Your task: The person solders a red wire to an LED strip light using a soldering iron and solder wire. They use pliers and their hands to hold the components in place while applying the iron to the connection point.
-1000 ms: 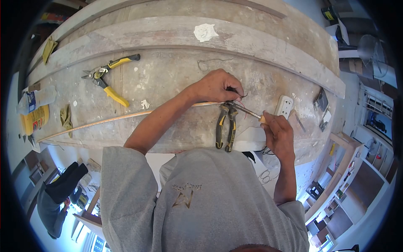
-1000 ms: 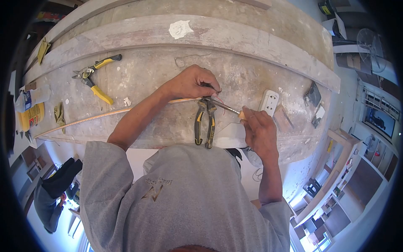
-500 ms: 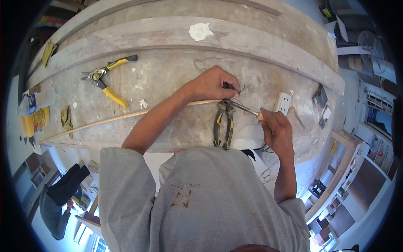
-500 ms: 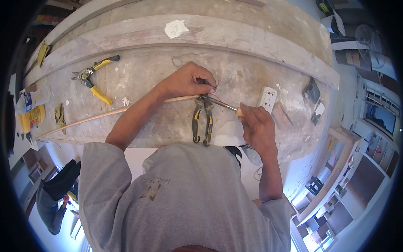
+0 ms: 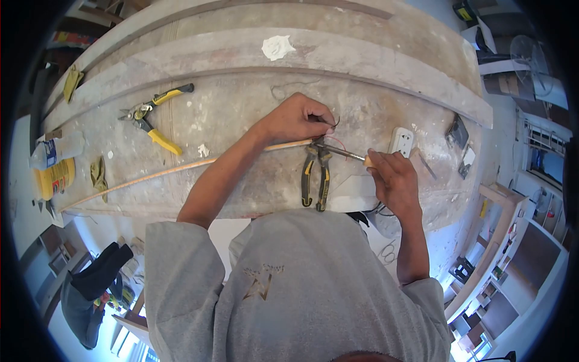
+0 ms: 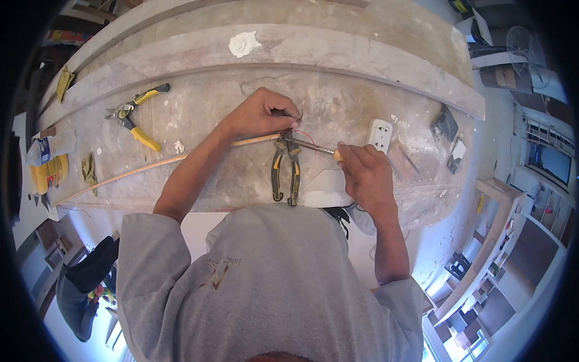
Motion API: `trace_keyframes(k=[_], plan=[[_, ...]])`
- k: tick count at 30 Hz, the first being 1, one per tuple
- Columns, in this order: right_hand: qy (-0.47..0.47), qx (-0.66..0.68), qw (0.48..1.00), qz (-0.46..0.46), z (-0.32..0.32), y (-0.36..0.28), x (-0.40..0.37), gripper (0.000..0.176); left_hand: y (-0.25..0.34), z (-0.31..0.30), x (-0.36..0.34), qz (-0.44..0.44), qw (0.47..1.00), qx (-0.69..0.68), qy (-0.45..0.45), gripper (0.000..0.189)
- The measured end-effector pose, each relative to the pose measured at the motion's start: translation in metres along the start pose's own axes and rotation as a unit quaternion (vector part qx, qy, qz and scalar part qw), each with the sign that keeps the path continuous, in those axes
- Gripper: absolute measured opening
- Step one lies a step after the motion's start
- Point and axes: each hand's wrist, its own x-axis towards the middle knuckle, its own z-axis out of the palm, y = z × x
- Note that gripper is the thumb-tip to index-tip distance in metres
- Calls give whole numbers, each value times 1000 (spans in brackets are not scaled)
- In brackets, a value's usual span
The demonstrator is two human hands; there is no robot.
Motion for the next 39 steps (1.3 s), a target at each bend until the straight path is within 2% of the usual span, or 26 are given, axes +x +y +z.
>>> trace_keyframes(k=[6,17,28,39], plan=[[-3,-15,1000,-8,0,0,3,52,-7,-2,2,7,999,-32,-8,7],[-5,-14,1000,-2,-13,-4,8,47,-12,-6,3,53,999,-4,-2,6],[-38,-100,993,-44,-26,-9,24,43,-10,-5,1,65,998,-11,10,5],[-18,-60,998,-22,-13,-1,16,47,-6,-7,1,62,998,-15,20,6]])
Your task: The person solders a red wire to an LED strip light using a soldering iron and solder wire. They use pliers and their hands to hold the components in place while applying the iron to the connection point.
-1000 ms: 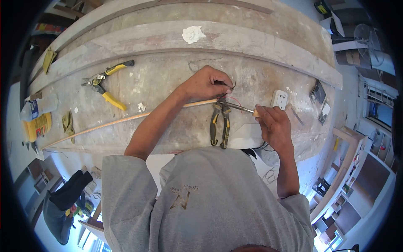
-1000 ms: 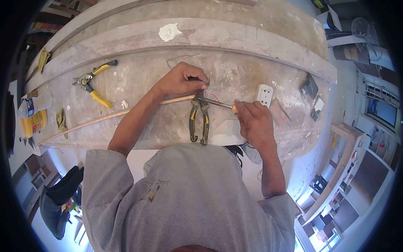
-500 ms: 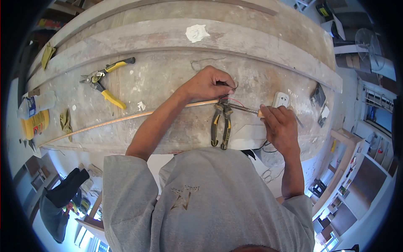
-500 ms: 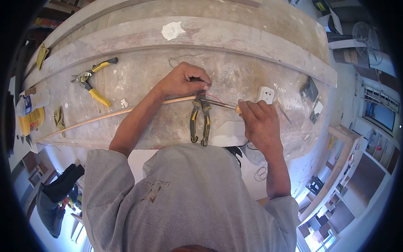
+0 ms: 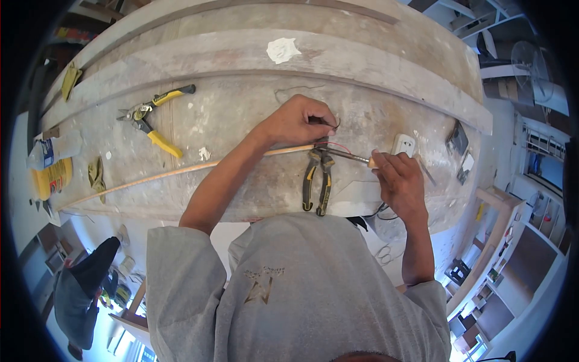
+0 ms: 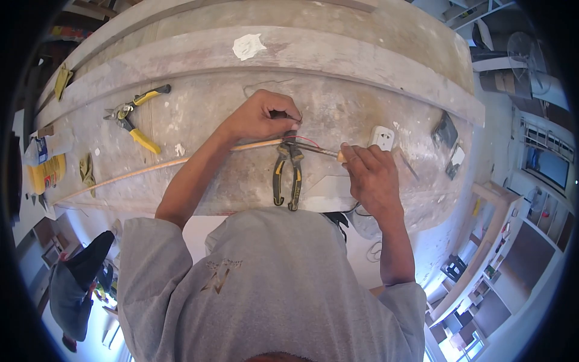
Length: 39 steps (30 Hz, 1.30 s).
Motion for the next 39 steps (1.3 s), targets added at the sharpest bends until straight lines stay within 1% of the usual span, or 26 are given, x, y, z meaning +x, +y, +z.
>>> trace_keyframes(k=[3,5,9,11,12,14,15,17,18,20,21,23,30,39], plan=[[3,7,1000,4,2,1,-3,48,2,-2,1,17,999,32,0,9],[3,7,1000,6,1,1,-4,48,5,-4,0,47,995,88,12,12],[5,3,1000,4,2,1,-5,48,21,-10,-11,35,991,125,42,18],[3,3,1000,8,3,2,-6,47,40,-14,-23,-29,964,257,67,24],[4,6,1000,7,3,2,-6,47,46,-13,-33,-29,964,258,64,24],[6,8,1000,12,3,1,-8,46,56,-6,-53,-39,912,406,37,29],[6,15,1000,13,3,1,-8,45,60,3,-61,-38,912,406,33,29],[8,21,1000,20,4,0,-9,44,67,19,-75,-112,868,482,27,25],[8,23,1000,19,5,0,-9,44,62,23,-80,-109,869,483,23,25],[10,24,999,22,6,0,-9,44,44,27,-88,-89,868,484,73,21],[9,24,999,20,6,0,-9,44,40,27,-90,-87,868,484,69,21],[10,22,1000,20,7,0,-9,44,38,27,-91,-62,877,466,97,19],[2,8,1000,19,4,0,-8,42,38,28,-89,-50,879,462,104,20],[-1,9,1000,25,4,0,-9,42,37,27,-88,-69,882,455,102,20]])
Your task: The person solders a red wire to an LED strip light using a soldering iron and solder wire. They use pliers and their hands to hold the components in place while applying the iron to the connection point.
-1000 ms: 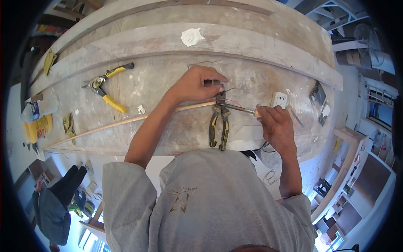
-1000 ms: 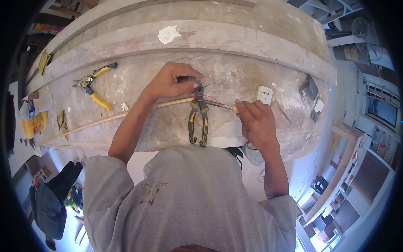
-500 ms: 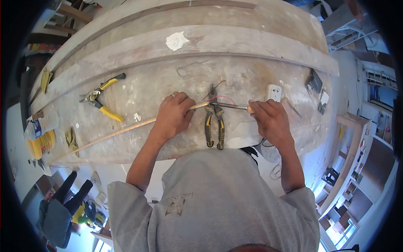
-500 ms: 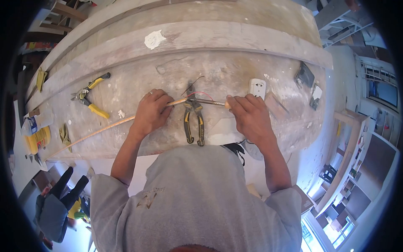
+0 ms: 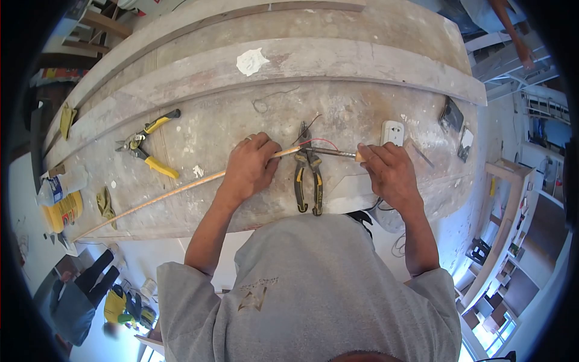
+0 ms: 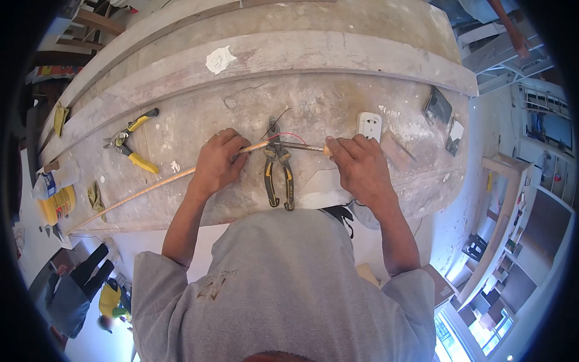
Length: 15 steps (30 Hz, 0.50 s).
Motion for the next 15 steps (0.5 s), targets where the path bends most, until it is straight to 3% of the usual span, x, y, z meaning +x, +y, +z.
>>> trace_keyframes(k=[15], plan=[[-1,9,1000,3,-2,-2,-1,42,-1,1,0,-7,1000,-13,7,20]])
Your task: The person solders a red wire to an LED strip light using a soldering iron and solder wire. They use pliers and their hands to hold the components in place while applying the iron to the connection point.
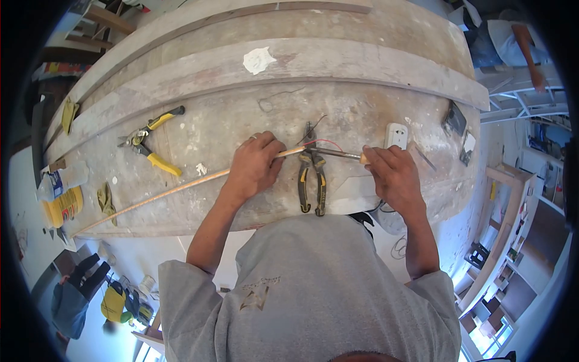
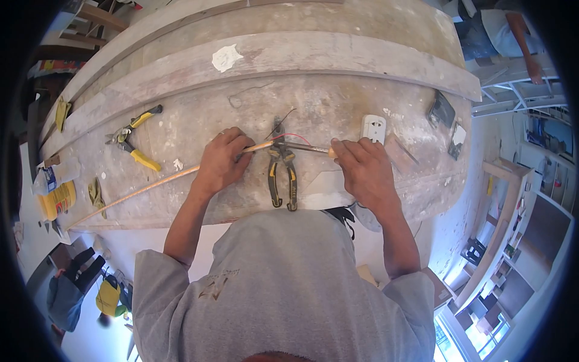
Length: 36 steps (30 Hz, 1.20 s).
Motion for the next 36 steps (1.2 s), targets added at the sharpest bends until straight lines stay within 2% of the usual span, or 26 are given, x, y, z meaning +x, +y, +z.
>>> trace_keyframes(k=[36], plan=[[12,10,1000,-7,5,1,-2,47,-2,4,-2,-4,1000,4,-1,22]])
